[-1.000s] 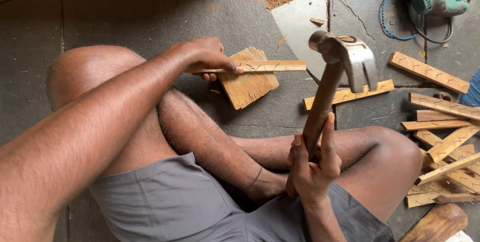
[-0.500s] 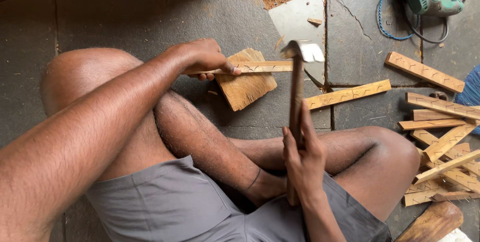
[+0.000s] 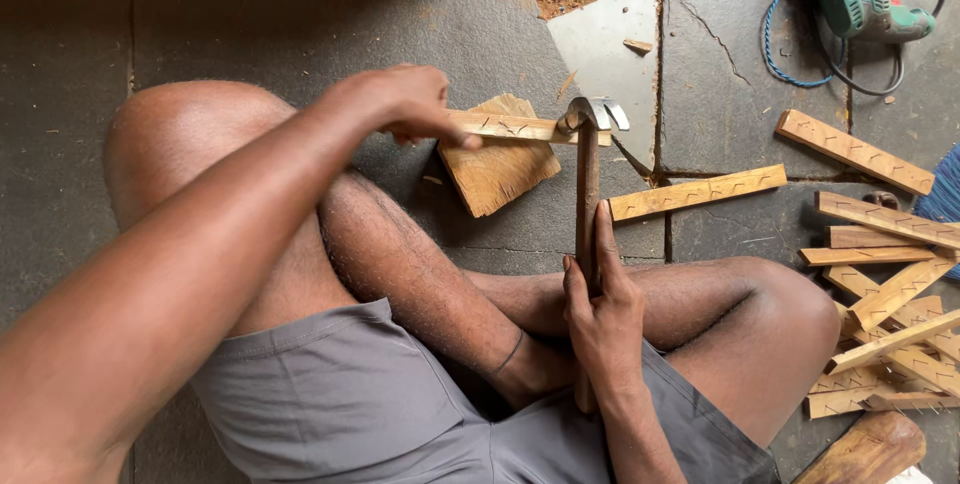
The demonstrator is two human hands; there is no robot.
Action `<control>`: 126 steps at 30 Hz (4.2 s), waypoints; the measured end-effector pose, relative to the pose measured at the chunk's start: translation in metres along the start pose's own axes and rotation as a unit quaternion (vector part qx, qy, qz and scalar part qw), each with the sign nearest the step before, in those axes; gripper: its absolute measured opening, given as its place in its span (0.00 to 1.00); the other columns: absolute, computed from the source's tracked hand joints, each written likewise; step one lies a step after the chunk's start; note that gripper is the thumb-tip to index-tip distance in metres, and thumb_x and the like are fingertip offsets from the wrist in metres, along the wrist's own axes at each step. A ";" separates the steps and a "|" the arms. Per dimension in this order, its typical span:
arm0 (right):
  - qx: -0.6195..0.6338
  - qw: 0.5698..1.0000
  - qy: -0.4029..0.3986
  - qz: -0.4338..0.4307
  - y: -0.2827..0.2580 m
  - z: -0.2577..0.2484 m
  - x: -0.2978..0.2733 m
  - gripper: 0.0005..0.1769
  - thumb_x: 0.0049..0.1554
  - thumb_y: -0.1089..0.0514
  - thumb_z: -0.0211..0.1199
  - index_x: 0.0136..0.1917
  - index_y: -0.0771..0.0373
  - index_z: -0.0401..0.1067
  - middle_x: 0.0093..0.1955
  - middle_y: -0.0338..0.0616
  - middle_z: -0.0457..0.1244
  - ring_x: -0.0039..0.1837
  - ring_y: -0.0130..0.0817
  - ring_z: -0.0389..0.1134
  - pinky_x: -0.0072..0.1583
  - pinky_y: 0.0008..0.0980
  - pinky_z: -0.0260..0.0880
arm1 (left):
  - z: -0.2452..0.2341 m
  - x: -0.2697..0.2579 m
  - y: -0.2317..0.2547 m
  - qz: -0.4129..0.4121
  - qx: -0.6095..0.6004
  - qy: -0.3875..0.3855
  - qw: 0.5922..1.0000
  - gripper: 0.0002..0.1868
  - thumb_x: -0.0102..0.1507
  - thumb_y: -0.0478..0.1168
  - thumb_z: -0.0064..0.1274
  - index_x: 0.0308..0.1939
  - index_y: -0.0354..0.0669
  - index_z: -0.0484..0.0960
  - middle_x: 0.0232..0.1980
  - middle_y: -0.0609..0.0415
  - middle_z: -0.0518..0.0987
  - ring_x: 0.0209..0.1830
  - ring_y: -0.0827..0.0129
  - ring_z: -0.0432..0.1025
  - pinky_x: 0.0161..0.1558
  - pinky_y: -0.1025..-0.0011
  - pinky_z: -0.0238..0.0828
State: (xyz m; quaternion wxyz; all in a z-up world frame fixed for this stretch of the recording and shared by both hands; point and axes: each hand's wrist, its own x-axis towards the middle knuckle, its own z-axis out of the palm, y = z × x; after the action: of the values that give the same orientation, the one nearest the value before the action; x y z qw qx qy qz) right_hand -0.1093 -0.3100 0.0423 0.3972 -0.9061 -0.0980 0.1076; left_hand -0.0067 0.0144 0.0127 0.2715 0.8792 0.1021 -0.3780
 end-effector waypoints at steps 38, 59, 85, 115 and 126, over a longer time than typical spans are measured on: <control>0.035 0.995 0.036 -0.086 0.005 -0.004 0.005 0.41 0.64 0.65 0.60 0.85 0.49 0.48 0.41 0.49 0.67 0.38 0.29 0.68 0.38 0.30 0.69 | 0.018 -0.014 0.012 0.106 -0.012 0.046 0.993 0.30 0.63 0.56 0.52 0.69 0.69 0.64 0.67 0.51 0.75 0.67 0.56 0.70 0.65 0.44 0.64; -0.013 0.995 0.036 -0.091 -0.010 -0.002 -0.012 0.41 0.62 0.68 0.56 0.85 0.54 0.49 0.39 0.55 0.66 0.38 0.39 0.68 0.45 0.37 0.72 | 0.032 -0.004 0.004 0.097 -0.031 0.038 0.994 0.34 0.62 0.56 0.53 0.72 0.63 0.63 0.67 0.49 0.76 0.63 0.54 0.74 0.66 0.50 0.70; 0.120 0.989 0.074 -0.053 0.000 -0.014 -0.005 0.42 0.62 0.67 0.59 0.84 0.58 0.46 0.35 0.36 0.66 0.31 0.20 0.64 0.31 0.22 0.65 | 0.016 0.007 0.015 0.204 0.071 0.191 0.957 0.20 0.56 0.48 0.67 0.49 0.44 0.86 0.45 0.55 0.74 0.41 0.70 0.69 0.41 0.70 0.75; -0.047 0.999 -0.015 -0.012 -0.019 -0.007 0.011 0.43 0.59 0.67 0.60 0.84 0.51 0.50 0.40 0.56 0.69 0.39 0.35 0.72 0.43 0.36 0.71 | 0.017 0.013 0.012 0.241 0.024 0.220 0.945 0.16 0.54 0.45 0.71 0.41 0.42 0.88 0.42 0.49 0.77 0.42 0.64 0.72 0.41 0.68 0.76; 0.009 0.989 0.070 -0.129 -0.012 -0.008 0.002 0.43 0.61 0.68 0.61 0.84 0.52 0.49 0.45 0.48 0.70 0.42 0.27 0.72 0.43 0.30 0.71 | 0.013 0.009 0.018 0.231 0.035 0.197 0.952 0.16 0.55 0.45 0.69 0.44 0.45 0.88 0.44 0.52 0.75 0.42 0.68 0.71 0.43 0.69 0.76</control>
State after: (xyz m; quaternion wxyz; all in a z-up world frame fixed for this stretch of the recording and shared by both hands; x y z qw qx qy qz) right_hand -0.1066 -0.3070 0.0568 0.4217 -0.8877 -0.1846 -0.0076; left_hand -0.0014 -0.0078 0.0054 0.2946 0.9448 -0.0657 -0.1276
